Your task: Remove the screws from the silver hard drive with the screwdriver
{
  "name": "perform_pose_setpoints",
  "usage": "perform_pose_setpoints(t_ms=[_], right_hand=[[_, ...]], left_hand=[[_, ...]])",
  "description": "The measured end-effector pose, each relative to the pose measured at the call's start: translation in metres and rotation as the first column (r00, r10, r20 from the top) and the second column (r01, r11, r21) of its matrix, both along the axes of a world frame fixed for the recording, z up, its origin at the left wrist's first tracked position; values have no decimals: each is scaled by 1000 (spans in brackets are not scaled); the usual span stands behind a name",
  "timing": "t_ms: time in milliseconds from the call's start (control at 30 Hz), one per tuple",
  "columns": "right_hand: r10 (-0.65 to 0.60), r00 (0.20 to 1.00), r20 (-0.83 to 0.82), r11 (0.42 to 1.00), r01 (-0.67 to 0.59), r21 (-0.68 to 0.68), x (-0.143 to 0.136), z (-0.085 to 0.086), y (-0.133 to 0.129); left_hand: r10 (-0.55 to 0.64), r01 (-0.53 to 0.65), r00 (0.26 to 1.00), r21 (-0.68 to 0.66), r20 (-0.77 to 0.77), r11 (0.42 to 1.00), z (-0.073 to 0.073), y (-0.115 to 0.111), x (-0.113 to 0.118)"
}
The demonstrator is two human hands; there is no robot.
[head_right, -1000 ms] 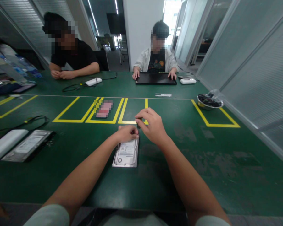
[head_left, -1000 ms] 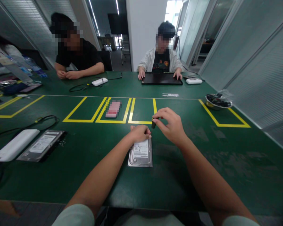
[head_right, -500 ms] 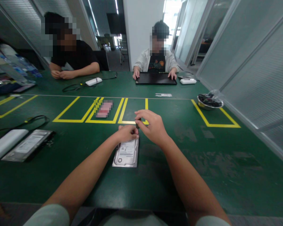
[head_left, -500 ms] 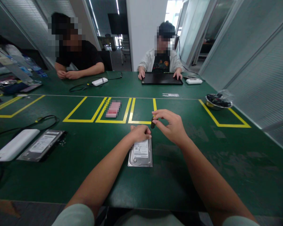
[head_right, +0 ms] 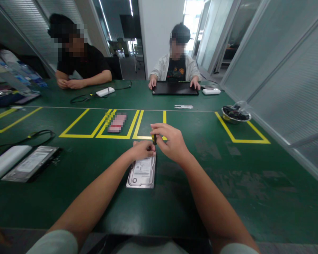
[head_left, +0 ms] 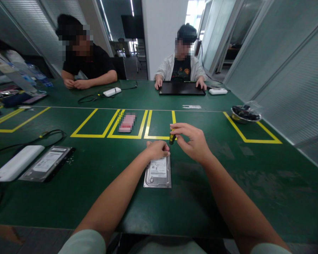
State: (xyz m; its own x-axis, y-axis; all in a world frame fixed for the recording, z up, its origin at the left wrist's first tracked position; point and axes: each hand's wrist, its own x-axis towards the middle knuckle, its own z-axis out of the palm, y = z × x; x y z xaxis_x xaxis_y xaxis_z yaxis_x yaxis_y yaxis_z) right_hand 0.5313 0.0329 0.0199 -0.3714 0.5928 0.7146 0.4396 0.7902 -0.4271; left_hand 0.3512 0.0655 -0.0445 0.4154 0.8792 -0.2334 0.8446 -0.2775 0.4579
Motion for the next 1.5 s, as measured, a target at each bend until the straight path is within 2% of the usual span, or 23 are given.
perform_pose_setpoints(t_ms=[167, 300, 567, 867, 1067, 1500], right_hand=[[17, 1000, -12, 1000, -17, 20, 0, 0, 1], [-19, 1000, -1, 999, 19, 41, 0, 0, 2], [-17, 1000, 25, 1000, 17, 9, 2, 1, 1], [-12, 998, 58, 999, 10, 38, 2, 0, 2], [-55, 998, 33, 998, 54, 31, 2, 0, 2], [-70, 997, 41, 997, 69, 19, 2, 0, 2]], left_hand=[[-4, 4, 1000, -1, 1, 1000, 1, 0, 0], [-5, 5, 1000, 3, 1, 1000, 2, -1, 0], [1, -1, 1000, -3, 1, 1000, 2, -1, 0], [-1, 1, 1000, -1, 11, 1000, 1, -1, 0], [2, -2, 1000, -5, 8, 1000, 2, -1, 0], [-14, 14, 1000, 10, 16, 1000, -1, 1, -1]])
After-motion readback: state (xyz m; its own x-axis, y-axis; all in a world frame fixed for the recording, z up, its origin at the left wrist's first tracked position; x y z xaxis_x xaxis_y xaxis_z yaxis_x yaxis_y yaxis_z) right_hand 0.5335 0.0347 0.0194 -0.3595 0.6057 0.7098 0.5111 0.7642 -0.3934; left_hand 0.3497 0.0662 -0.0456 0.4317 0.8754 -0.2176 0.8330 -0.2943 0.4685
